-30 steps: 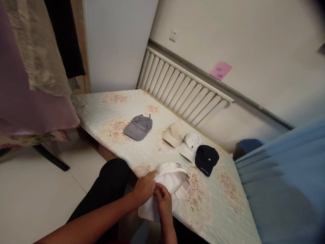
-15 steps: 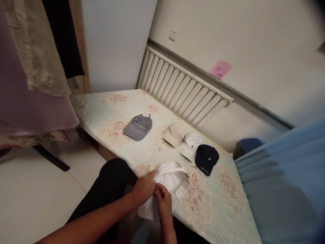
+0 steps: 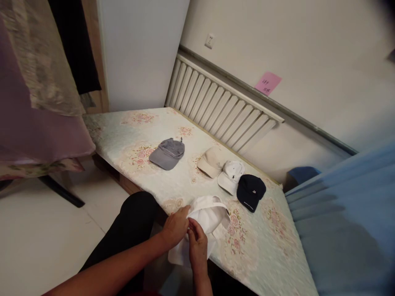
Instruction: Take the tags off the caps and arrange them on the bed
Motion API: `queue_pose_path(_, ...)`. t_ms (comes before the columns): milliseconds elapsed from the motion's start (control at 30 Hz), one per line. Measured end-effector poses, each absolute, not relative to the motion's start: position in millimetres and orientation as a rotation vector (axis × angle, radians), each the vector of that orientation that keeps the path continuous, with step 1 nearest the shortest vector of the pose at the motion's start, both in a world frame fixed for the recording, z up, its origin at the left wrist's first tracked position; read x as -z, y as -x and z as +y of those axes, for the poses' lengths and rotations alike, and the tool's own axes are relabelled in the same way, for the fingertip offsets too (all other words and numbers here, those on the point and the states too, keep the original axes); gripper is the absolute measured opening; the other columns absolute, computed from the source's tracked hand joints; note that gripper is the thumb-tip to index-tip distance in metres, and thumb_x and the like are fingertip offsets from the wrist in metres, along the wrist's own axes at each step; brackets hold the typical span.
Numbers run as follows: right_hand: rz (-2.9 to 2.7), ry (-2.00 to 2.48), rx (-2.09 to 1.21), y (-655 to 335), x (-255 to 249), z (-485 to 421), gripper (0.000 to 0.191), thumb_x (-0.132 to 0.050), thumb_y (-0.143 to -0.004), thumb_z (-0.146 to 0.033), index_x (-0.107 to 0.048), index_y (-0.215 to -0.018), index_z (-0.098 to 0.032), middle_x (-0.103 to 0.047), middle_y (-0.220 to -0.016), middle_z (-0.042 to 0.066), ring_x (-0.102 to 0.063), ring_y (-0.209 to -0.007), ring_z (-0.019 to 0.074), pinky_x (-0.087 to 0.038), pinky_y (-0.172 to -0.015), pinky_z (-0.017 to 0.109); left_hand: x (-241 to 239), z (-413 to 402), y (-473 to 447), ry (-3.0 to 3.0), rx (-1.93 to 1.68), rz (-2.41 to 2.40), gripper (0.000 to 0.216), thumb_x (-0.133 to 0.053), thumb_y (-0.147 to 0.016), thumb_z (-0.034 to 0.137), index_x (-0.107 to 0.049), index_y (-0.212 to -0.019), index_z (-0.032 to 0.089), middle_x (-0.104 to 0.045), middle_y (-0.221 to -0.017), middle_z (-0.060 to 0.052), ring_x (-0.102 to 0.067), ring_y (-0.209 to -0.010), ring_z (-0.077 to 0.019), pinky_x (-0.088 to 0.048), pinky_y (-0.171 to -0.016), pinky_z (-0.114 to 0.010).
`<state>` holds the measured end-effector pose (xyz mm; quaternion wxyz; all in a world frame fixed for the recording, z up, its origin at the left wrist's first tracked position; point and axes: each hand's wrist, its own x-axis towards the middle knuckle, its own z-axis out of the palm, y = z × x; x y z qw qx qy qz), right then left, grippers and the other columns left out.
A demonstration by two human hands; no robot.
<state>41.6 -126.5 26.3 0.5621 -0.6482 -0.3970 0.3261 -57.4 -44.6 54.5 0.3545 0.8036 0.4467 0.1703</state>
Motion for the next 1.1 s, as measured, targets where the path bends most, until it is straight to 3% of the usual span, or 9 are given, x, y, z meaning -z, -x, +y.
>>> queue_pose_path(367, -1.111, 1.605, -0.746, -42, -21, -133, 0.034, -0.053, -0.082, -0.03, -0.068, -0.112, -0.021, -0.068, -0.113, 0.007, -0.062, -0.106, 0.0233, -0.047, -0.095, 0.037, -50, -44, 55, -2.101, -0.466, 1.15, 0.052, -0.037, -0.083, 0.012, -0.047, -0.134, 0.01, -0.054, -0.134, -0.015, -0.05, -0.124, -0.0221, -0.037, -0.105, -0.034)
queue_pose_path(733, -1.111, 1.707, -0.453, -58, -5, -127, 0.033, -0.049, -0.081, -0.03, -0.07, -0.104, -0.017, -0.07, -0.106, 0.011, -0.065, -0.099, 0.0234, -0.049, -0.091, 0.038, -54, -43, 52, -2.15, -0.454, 1.138, 0.051, -0.037, -0.084, 0.013, -0.047, -0.134, 0.011, -0.054, -0.133, -0.013, -0.05, -0.124, -0.0209, -0.038, -0.104, -0.034)
queue_pose_path(1100, -0.981, 1.783, -0.405, -89, -9, -110, 0.04, -0.055, -0.075, -0.038, -0.069, -0.104, -0.014, -0.071, -0.103, 0.012, -0.066, -0.095, 0.0252, -0.05, -0.088, 0.037, -72, -43, 43, -2.225, -0.441, 1.029, 0.053, -0.038, -0.084, 0.015, -0.044, -0.136, 0.013, -0.058, -0.124, -0.013, -0.056, -0.115, -0.024, -0.042, -0.099, -0.036)
